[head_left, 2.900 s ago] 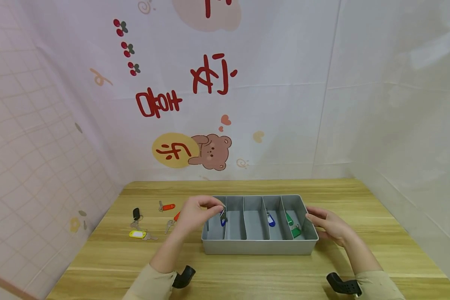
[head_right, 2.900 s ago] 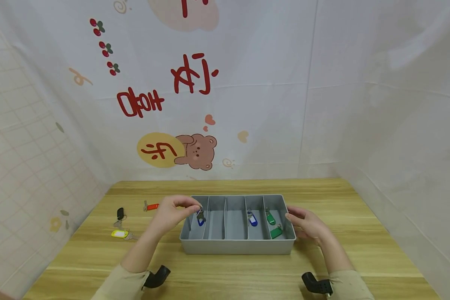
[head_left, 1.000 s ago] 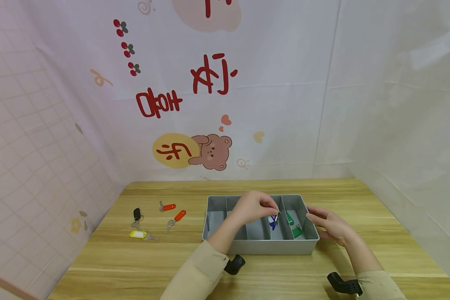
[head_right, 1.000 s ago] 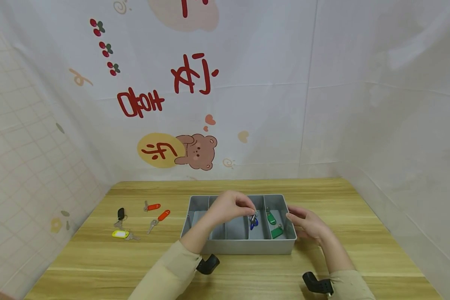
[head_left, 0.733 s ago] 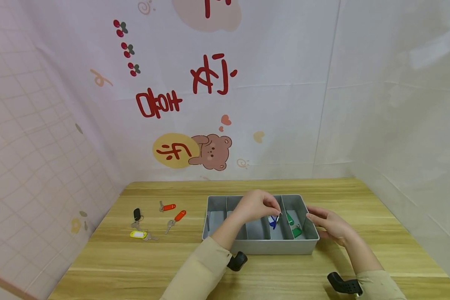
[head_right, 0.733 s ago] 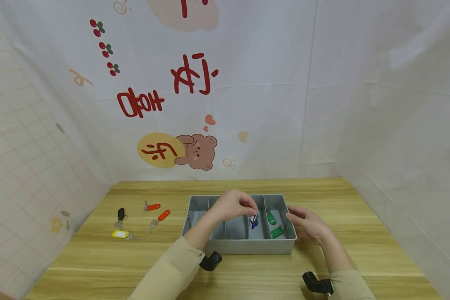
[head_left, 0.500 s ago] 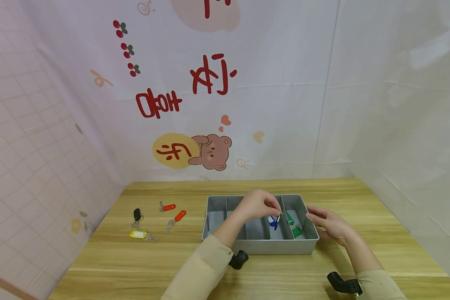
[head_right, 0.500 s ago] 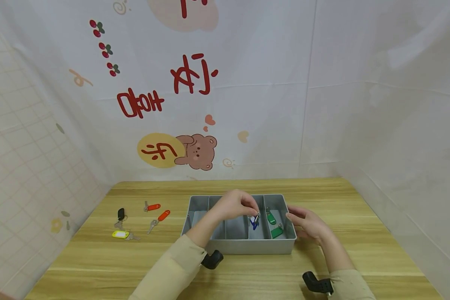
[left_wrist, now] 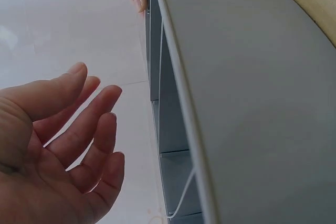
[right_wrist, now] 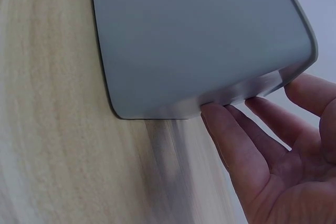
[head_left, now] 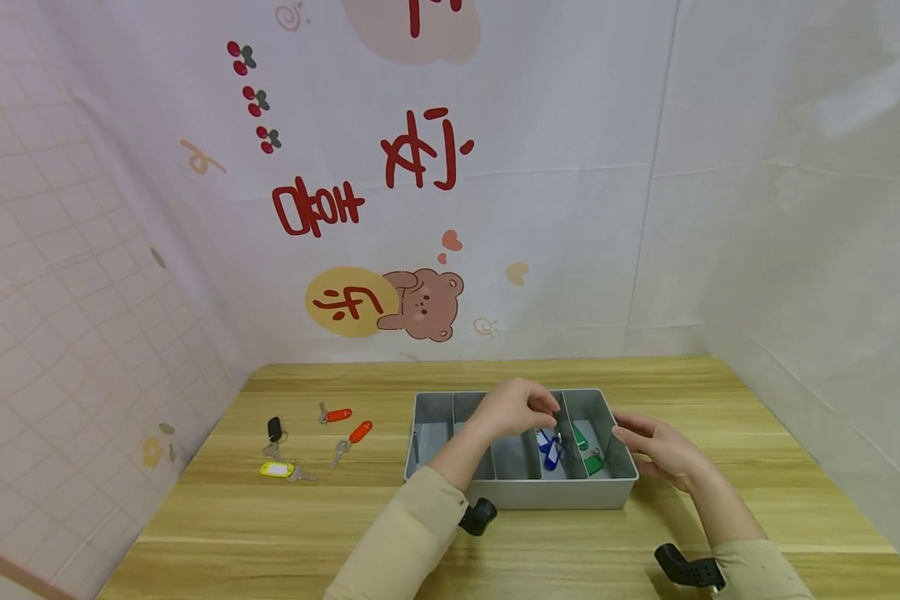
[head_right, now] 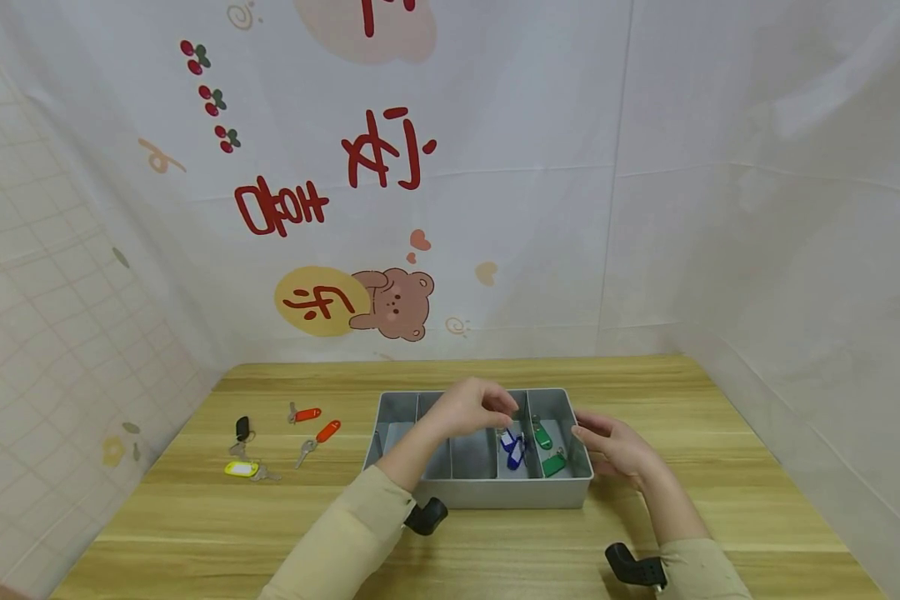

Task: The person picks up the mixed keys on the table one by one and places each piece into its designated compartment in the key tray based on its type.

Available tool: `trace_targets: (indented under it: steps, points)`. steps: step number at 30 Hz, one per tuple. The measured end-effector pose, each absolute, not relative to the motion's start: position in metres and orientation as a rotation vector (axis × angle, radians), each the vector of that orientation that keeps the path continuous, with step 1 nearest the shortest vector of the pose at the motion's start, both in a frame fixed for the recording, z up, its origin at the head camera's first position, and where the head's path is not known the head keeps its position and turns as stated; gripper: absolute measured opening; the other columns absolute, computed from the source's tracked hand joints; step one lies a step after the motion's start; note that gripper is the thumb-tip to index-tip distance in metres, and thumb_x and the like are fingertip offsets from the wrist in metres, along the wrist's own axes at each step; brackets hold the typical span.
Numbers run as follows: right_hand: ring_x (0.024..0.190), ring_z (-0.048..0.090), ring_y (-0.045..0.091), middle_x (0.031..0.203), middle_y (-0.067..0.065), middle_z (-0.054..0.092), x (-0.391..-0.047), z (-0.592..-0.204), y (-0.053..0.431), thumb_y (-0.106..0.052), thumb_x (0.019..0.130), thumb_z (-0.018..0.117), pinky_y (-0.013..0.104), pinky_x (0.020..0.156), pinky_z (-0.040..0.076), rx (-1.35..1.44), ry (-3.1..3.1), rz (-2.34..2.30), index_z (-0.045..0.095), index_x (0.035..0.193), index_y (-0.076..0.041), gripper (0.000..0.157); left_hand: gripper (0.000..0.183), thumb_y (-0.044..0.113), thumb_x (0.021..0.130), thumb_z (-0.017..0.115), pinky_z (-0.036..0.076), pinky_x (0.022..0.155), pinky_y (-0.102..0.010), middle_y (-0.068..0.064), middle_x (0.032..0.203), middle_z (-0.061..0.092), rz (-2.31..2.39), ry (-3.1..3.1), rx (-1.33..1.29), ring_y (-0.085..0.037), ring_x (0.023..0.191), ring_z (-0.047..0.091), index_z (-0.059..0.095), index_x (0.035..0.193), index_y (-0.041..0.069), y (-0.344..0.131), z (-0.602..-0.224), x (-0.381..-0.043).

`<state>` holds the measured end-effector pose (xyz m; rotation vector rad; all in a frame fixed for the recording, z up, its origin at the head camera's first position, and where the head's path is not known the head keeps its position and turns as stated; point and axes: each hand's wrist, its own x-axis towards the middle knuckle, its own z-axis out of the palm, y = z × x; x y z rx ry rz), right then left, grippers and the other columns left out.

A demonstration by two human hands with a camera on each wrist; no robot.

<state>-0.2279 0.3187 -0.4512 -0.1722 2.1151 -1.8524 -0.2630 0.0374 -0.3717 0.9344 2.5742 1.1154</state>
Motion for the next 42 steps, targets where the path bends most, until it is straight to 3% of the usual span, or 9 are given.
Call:
trace_targets:
  steps: [16,26,34,42]
  points:
    - [0.121,0.054,0.025,0.152,0.035,0.026,-0.229,-0.450,0.319,-0.023,0.105,0.053,0.042,0.090,0.053,-0.166,2.129,-1.836,0.016,0.153,0.011,0.070,0.029,0.020,0.090,0.075,0.051,0.082,-0.026,-0.004,0.113,0.071,1.209,2.522,0.901,-0.014,0.101,0.065,0.072,0.117,0.010,0.021,-0.368,-0.262]
    - [0.120,0.055,0.023,0.152,0.034,0.026,-0.228,-0.450,0.319,-0.023,0.105,0.052,0.042,0.090,0.053,-0.150,2.137,-1.831,0.016,0.153,0.010,0.069,0.036,0.028,0.091,0.074,0.049,0.090,-0.032,0.001,0.114,0.068,1.267,2.574,0.946,-0.025,0.110,0.061,0.069,0.124,0.014,0.007,-0.370,-0.254]
    - [0.118,0.056,0.020,0.151,0.035,0.027,-0.228,-0.451,0.319,-0.022,0.105,0.052,0.044,0.090,0.053,-0.175,2.129,-1.835,0.016,0.152,0.011,0.068,0.044,0.029,0.090,0.075,0.048,0.094,-0.035,-0.002,0.120,0.068,1.274,2.653,0.987,-0.021,0.112,0.061,0.065,0.130,0.014,-0.001,-0.369,-0.245]
    - [0.117,0.057,0.019,0.150,0.034,0.031,-0.229,-0.452,0.319,-0.022,0.105,0.051,0.043,0.090,0.053,-0.186,2.131,-1.835,0.016,0.152,0.012,0.068,0.048,0.032,0.088,0.077,0.047,0.095,-0.037,0.005,0.116,0.067,1.296,2.737,0.974,-0.018,0.113,0.059,0.063,0.132,0.018,-0.010,-0.367,-0.240]
